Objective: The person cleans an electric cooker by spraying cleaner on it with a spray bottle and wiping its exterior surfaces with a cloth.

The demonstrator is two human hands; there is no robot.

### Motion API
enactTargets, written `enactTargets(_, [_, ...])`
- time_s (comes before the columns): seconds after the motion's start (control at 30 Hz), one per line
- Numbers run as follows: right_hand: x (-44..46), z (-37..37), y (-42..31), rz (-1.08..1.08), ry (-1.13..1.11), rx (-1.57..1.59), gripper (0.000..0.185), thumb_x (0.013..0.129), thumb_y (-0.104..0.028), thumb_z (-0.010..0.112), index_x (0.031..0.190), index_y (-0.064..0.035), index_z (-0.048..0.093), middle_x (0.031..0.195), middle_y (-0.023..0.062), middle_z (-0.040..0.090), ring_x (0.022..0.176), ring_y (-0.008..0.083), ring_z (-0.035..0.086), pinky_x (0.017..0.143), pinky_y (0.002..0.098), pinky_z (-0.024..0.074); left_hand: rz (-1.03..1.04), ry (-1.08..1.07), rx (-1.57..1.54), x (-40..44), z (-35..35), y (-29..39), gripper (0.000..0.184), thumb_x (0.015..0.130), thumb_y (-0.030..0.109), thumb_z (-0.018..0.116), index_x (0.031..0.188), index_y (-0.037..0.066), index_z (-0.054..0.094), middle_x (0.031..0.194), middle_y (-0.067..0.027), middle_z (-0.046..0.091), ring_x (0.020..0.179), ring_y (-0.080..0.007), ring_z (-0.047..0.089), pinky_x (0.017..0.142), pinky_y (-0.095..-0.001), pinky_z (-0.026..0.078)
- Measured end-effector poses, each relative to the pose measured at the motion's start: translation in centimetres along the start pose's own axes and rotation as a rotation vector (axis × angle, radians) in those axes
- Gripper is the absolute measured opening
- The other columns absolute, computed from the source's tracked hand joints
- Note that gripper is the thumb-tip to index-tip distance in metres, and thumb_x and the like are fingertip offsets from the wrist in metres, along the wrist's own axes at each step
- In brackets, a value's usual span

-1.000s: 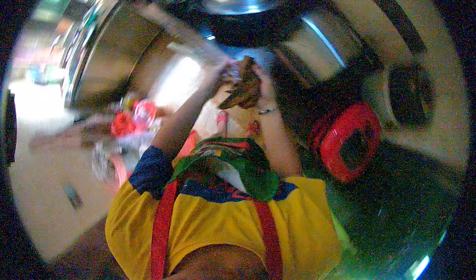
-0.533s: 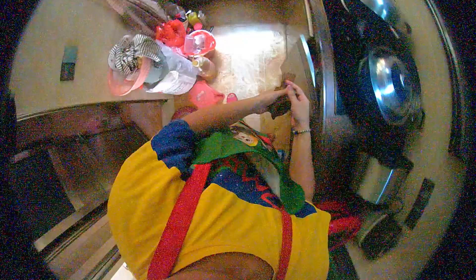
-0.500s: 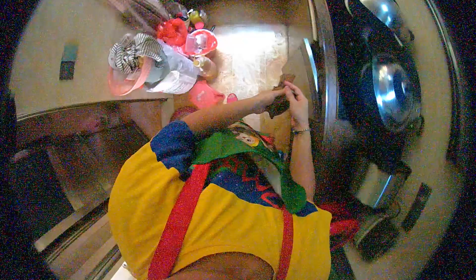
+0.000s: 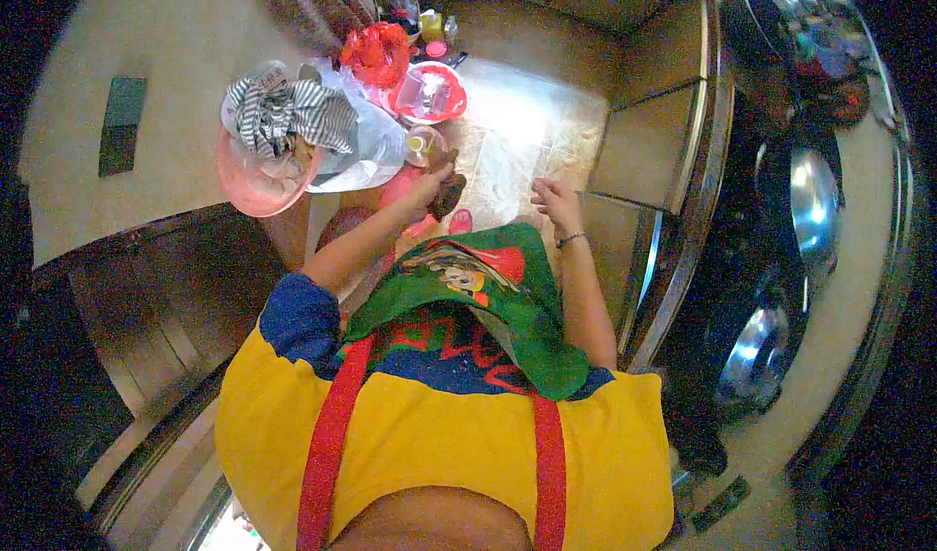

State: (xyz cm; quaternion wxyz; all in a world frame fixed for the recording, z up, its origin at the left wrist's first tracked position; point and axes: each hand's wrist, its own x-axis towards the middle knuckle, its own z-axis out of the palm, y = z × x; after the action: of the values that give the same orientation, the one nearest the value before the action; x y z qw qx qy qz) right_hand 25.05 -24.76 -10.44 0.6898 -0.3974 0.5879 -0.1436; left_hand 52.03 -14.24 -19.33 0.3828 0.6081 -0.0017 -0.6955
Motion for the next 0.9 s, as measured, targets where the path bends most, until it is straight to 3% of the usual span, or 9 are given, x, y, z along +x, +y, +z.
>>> enactTargets(0.17, [10.9,0.8,-2.7,0.110,-0.131,-0.099,0.031,0.090,-0.029,0.063,0.110,-0.0060,0.064,0.100,0.0036,0.066,0.078,0.0100,0.062,0.065,0.0221,0.0458,-0.060,0.120,-0.134,2.0,-1.2,4.1,0.049,0.090,0.057,0.048,0.091,0.010,0.061,0.070,-0.0053,0.057,0.055,-0.0208,0.054,0.048,-0.0347,0.045])
enactTargets(0.23, [15.3,1.1,-5.0,0.160,-0.162,-0.126,0.026,0.090,-0.027,0.062,0.107,-0.0071,0.065,0.100,0.0046,0.067,0.078,0.0110,0.063,0.065,0.0236,0.0459,-0.091,0.302,-0.154,4.0,-1.7,5.2,0.041,0.091,0.048,0.055,0.099,0.008,0.058,0.079,-0.0051,0.061,0.063,-0.0186,0.058,0.056,-0.0344,0.047])
enactTargets(0.37, [23.7,1.8,-10.2,0.192,-0.159,-0.316,0.024,0.089,-0.025,0.061,0.104,-0.0070,0.066,0.097,0.0049,0.068,0.074,0.0121,0.063,0.064,0.0242,0.0469,-0.059,0.228,-0.382,6.3,-1.4,7.9,0.043,0.092,0.047,0.054,0.104,0.006,0.058,0.080,-0.0057,0.061,0.065,-0.0189,0.059,0.056,-0.0353,0.048])
enactTargets(0.57, [37.2,2.5,-14.6,0.091,-0.241,-0.730,0.023,0.086,-0.028,0.066,0.096,-0.0081,0.070,0.086,0.0028,0.069,0.065,0.0114,0.064,0.056,0.0259,0.0488,-0.031,0.389,-0.463,9.5,0.5,13.3,0.046,0.093,0.045,0.053,0.111,0.002,0.056,0.091,-0.0081,0.063,0.075,-0.0190,0.062,0.063,-0.0351,0.051])
enactTargets(0.63, [40.6,3.0,-15.6,0.004,-0.165,-0.862,0.024,0.080,-0.029,0.070,0.088,-0.0062,0.072,0.078,0.0096,0.070,0.064,0.0147,0.066,0.061,0.0290,0.0520,-0.027,0.460,-0.431,10.7,0.6,14.8,0.047,0.093,0.044,0.054,0.111,0.001,0.057,0.094,-0.0084,0.063,0.078,-0.0179,0.063,0.065,-0.0350,0.051])
enactTargets(0.7, [43.4,4.1,-16.3,-0.096,-0.151,-1.103,0.028,0.080,-0.030,0.069,0.094,-0.0061,0.072,0.083,0.0093,0.071,0.070,0.0151,0.067,0.066,0.0309,0.0530,-0.015,0.497,-0.383,12.8,-1.0,14.3,0.048,0.093,0.043,0.054,0.113,0.000,0.056,0.096,-0.0090,0.064,0.079,-0.0177,0.064,0.066,-0.0329,0.052])
enactTargets(0.77, [45.0,5.4,-17.4,-0.141,-0.149,-1.177,0.030,0.079,-0.031,0.068,0.096,-0.0060,0.072,0.088,0.0128,0.071,0.074,0.0211,0.068,0.072,0.0341,0.0534,0.026,0.280,-0.445,13.2,-1.2,15.9,0.048,0.093,0.042,0.054,0.116,0.000,0.054,0.096,-0.0091,0.064,0.077,-0.0180,0.064,0.066,-0.0308,0.052])
enactTargets(0.87, [46.6,8.5,-17.7,0.082,-0.193,-1.278,0.029,0.077,-0.032,0.068,0.095,-0.0099,0.073,0.092,0.0146,0.070,0.083,0.0272,0.068,0.078,0.0362,0.0532,-0.007,0.308,-0.563,13.2,-0.2,18.0,0.046,0.094,0.040,0.054,0.117,0.001,0.053,0.095,-0.0092,0.064,0.077,-0.0181,0.064,0.066,-0.0309,0.053])
enactTargets(0.9, [48.6,8.5,-16.4,-0.091,-0.239,-1.402,0.029,0.075,-0.032,0.069,0.093,-0.0107,0.073,0.093,0.0161,0.070,0.086,0.0283,0.068,0.080,0.0369,0.0527,-0.044,0.316,-0.594,12.0,0.6,20.7,0.045,0.094,0.040,0.053,0.116,0.001,0.053,0.095,-0.0091,0.064,0.078,-0.0181,0.064,0.066,-0.0321,0.053])
